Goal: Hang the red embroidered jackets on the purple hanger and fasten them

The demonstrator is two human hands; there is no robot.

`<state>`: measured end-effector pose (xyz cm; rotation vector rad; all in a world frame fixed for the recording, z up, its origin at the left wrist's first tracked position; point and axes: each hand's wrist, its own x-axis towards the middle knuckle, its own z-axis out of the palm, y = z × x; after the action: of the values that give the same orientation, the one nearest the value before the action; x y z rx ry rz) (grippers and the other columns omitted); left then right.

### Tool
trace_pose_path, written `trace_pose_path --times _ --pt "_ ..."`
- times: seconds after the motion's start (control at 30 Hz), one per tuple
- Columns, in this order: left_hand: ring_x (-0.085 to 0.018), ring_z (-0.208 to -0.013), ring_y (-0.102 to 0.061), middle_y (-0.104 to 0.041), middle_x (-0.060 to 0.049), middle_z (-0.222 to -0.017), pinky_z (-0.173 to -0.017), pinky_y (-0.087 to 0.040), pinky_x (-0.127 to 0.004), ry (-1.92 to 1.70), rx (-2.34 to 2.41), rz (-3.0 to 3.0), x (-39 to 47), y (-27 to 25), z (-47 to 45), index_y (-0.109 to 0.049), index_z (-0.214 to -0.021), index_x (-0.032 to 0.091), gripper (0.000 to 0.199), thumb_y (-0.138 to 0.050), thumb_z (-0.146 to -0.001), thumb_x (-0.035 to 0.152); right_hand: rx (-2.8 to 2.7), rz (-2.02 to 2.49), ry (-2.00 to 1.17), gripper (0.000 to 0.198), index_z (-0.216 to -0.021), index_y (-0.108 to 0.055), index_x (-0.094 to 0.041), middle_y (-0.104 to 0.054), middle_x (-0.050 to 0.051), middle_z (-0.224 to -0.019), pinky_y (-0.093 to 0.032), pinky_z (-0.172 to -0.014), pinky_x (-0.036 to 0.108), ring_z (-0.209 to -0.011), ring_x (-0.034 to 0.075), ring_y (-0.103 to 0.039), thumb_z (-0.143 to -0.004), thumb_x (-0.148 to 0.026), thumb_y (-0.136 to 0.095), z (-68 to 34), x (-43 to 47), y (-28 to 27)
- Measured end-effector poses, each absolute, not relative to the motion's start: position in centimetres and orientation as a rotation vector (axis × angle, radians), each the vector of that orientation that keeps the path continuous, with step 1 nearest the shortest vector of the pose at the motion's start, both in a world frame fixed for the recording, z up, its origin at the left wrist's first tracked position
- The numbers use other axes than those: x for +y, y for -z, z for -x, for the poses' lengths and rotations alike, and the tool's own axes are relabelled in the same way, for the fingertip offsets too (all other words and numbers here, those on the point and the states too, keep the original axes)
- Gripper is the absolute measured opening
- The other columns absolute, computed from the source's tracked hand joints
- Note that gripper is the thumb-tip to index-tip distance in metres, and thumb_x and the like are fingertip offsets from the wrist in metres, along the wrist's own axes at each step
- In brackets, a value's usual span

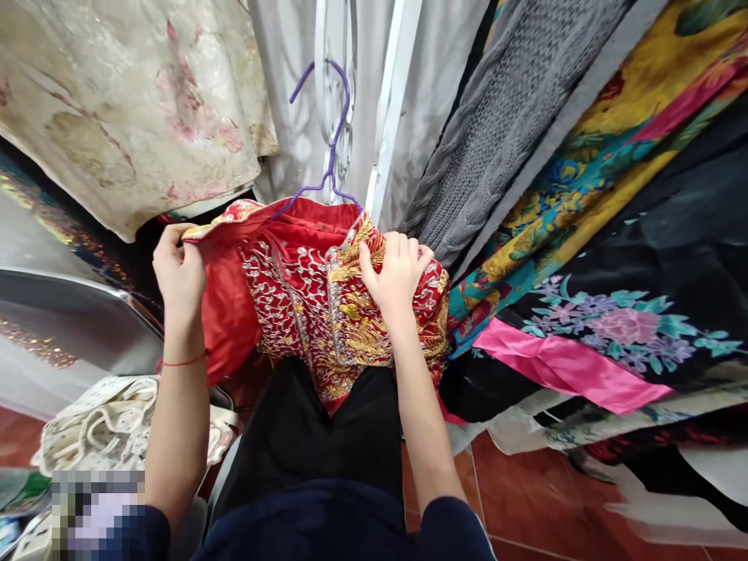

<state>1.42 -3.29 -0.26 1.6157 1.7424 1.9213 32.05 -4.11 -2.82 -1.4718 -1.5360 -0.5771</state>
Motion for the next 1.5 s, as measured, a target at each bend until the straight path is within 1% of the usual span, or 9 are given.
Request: trace_pose_path --times 0.13,0.27,0.5,0.87,1.03,1.2,1.27,1.4,1.5 --pt "-0.021 -0.116 -0.064 -0.068 -0.013 -0.122 -0.109 -0.045 -0.037 -2.194 1.575 -1.815 -0.8 -0.1 -2.1 -0.059 -0.122 0.016 0.036 -0.039 -0.092 0.016 -1.561 1.443 0.589 0.038 -0.097 -0.062 -0.017 -0.068 0.011 -0.092 -0.036 -0.090 0.045 -0.088 0.026 -0.056 -0.099 -0.050 -0.042 -32.4 -4.0 2.9" --pt "-0.021 -0.104 -0.066 -0.068 -0.013 -0.117 -0.101 -0.047 -0.037 -1.846 1.532 -2.011 0.3 -0.1 -2.4 -0.047 -0.140 0.017 0.044 -0.042 -0.098 0.031 -1.610 1.417 0.581 0.036 -0.097 -0.063 -0.018 -0.070 0.010 -0.094 -0.035 -0.090 0.041 -0.088 0.025 -0.057 -0.102 -0.045 -0.039 -33.6 -4.4 2.7" --pt "-0.024 -0.095 -0.057 -0.068 -0.010 -0.102 -0.092 -0.041 -0.038 -1.690 1.823 -2.249 -2.5 1.5 -2.3 -0.064 -0.102 0.019 0.034 -0.047 -0.099 0.047 -1.671 1.420 0.616 0.037 -0.095 -0.068 -0.020 -0.074 0.004 -0.087 -0.034 -0.081 0.034 -0.079 0.019 -0.057 -0.105 -0.043 -0.040 -35.7 -7.7 2.8" --pt "-0.025 -0.102 -0.056 -0.067 -0.010 -0.107 -0.094 -0.039 -0.037 -1.796 1.818 -2.136 -3.4 1.7 -2.0 -0.063 -0.106 0.020 0.027 -0.049 -0.099 0.043 -1.484 1.557 0.826 0.044 -0.097 -0.072 -0.018 -0.075 0.008 -0.084 -0.033 -0.070 0.033 -0.071 0.019 -0.057 -0.106 -0.043 -0.037 -38.8 -13.5 4.2" --pt "-0.028 -0.114 -0.057 -0.068 -0.013 -0.115 -0.104 -0.039 -0.043 -1.809 1.756 -2.111 -3.5 1.4 -1.9 -0.065 -0.110 0.021 0.028 -0.051 -0.097 0.042 -1.267 1.680 0.486 0.053 -0.081 -0.069 -0.019 -0.061 0.004 -0.061 -0.031 -0.058 0.031 -0.054 0.017 -0.050 -0.102 -0.056 -0.036 -41.1 -18.9 7.5" --pt "-0.025 -0.131 -0.055 -0.062 -0.014 -0.138 -0.114 -0.039 -0.041 -1.968 1.557 -2.013 -6.2 2.6 -4.3 -0.059 -0.131 0.019 0.038 -0.048 -0.096 0.032 -1.114 1.627 0.009 0.048 -0.079 -0.066 -0.019 -0.057 0.000 -0.063 -0.038 -0.059 0.028 -0.059 0.016 -0.048 -0.095 -0.060 -0.049 -42.2 -24.5 9.1" --pt "-0.023 -0.125 -0.060 -0.066 -0.013 -0.131 -0.111 -0.042 -0.039 -1.979 1.511 -1.925 -9.0 3.7 -6.3 -0.063 -0.125 0.017 0.035 -0.045 -0.098 0.032 -1.053 1.555 -0.095 0.045 -0.078 -0.066 -0.018 -0.058 0.000 -0.068 -0.039 -0.063 0.027 -0.064 0.015 -0.049 -0.093 -0.059 -0.053 -42.0 -25.6 8.5" --pt "-0.017 -0.088 -0.070 -0.075 -0.005 -0.089 -0.090 -0.053 -0.033 -1.642 1.250 -1.859 -16.8 6.1 -11.4 -0.069 -0.101 0.019 0.027 -0.047 -0.100 0.034 -0.841 1.323 -0.275 0.039 -0.080 -0.065 -0.019 -0.060 0.000 -0.074 -0.042 -0.064 0.026 -0.066 0.014 -0.051 -0.091 -0.056 -0.060 -40.7 -26.4 7.0" --pt "-0.016 -0.084 -0.071 -0.075 -0.005 -0.089 -0.085 -0.055 -0.031 -1.254 0.903 -1.935 -22.1 7.0 -14.8 -0.070 -0.102 0.020 0.027 -0.047 -0.101 0.034 -0.715 1.189 -0.320 0.037 -0.078 -0.063 -0.019 -0.061 0.000 -0.076 -0.044 -0.062 0.026 -0.064 0.013 -0.051 -0.090 -0.054 -0.063 -39.2 -27.6 6.2"
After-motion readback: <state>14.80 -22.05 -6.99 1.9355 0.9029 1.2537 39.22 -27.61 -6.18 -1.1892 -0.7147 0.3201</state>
